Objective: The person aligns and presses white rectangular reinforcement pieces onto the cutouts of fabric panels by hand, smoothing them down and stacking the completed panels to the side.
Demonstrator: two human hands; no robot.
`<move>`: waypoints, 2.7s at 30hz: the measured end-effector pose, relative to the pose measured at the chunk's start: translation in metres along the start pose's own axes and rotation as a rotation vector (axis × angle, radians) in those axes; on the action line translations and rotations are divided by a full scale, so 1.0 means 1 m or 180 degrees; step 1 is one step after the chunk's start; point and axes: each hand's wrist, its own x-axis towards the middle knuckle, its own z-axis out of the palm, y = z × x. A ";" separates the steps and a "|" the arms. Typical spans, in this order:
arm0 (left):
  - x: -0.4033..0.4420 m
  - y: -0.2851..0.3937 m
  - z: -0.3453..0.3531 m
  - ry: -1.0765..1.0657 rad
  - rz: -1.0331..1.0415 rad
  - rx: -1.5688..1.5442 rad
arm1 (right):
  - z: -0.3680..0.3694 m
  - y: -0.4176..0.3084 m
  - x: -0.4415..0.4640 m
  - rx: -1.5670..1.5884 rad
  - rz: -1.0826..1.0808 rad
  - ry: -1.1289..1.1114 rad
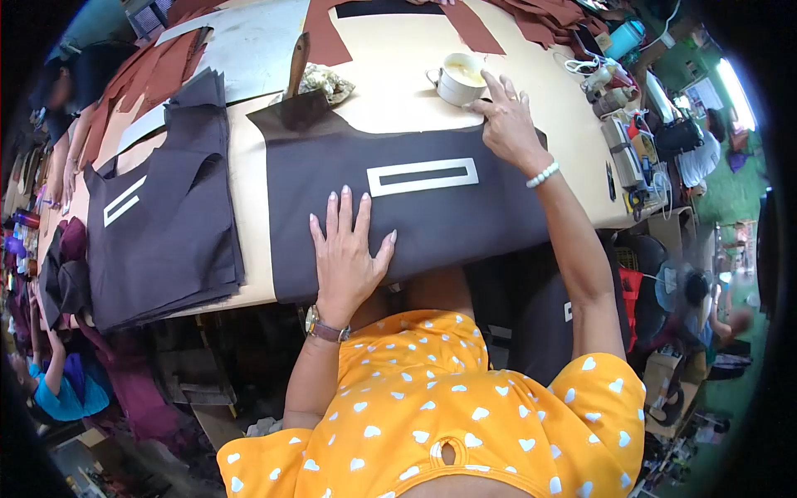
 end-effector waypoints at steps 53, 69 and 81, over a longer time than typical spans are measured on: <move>-0.008 -0.009 0.002 0.0874 0.0007 -0.1304 | 0.005 -0.116 -0.077 -0.1334 -0.0020 -0.1062; -0.009 -0.011 0.002 0.0930 -0.0202 -0.1702 | 0.010 -0.173 -0.059 -0.0748 -0.0462 -0.0937; 0.012 -0.040 -0.014 0.0926 -0.0593 -0.0638 | 0.031 -0.005 -0.071 0.1914 0.0544 0.0606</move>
